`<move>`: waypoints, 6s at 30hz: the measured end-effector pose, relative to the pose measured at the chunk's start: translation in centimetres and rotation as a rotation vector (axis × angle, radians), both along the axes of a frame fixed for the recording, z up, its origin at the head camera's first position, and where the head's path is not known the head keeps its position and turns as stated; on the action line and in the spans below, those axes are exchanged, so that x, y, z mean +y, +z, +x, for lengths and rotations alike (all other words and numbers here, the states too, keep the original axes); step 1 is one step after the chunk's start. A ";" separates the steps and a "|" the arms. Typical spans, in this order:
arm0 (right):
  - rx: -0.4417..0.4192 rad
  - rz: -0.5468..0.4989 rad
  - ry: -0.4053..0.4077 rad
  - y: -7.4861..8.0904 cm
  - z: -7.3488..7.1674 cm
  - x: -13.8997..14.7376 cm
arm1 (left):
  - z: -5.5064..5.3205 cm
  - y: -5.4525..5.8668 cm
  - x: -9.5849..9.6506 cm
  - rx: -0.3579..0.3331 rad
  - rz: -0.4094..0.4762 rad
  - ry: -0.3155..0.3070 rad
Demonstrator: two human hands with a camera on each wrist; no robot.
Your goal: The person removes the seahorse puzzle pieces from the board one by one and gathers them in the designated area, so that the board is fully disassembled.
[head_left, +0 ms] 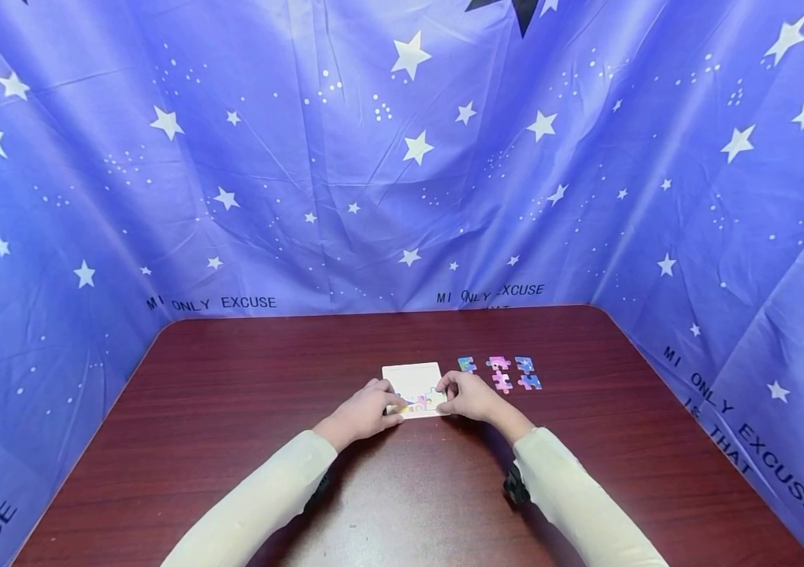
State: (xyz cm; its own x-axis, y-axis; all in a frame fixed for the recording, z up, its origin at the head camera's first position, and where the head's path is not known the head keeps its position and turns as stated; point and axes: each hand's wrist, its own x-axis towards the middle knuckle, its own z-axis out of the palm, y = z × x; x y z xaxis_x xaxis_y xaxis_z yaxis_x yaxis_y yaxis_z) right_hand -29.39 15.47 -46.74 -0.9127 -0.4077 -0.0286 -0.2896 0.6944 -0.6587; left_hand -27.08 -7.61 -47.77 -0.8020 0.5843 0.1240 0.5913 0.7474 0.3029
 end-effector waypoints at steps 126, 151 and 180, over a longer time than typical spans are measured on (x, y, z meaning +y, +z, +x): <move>0.061 0.043 -0.048 0.6 1.5 9.8 | 0.1 0.2 0.2 -0.045 -0.014 0.018; 0.051 0.079 -0.083 0.7 1.6 11.7 | -0.1 0.0 0.3 -0.033 -0.022 0.017; 0.028 0.074 -0.118 0.9 1.7 14.1 | -0.3 -0.3 0.3 -0.025 -0.009 0.005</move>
State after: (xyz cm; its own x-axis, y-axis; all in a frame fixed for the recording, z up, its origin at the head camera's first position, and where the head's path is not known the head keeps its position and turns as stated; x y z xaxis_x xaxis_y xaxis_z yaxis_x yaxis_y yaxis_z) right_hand -27.70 29.58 -45.87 -0.9550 -0.2954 -0.0282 -0.2209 0.7714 -0.5968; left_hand -27.39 -7.35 -48.04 -0.8077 0.5812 0.0992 0.5800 0.7529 0.3110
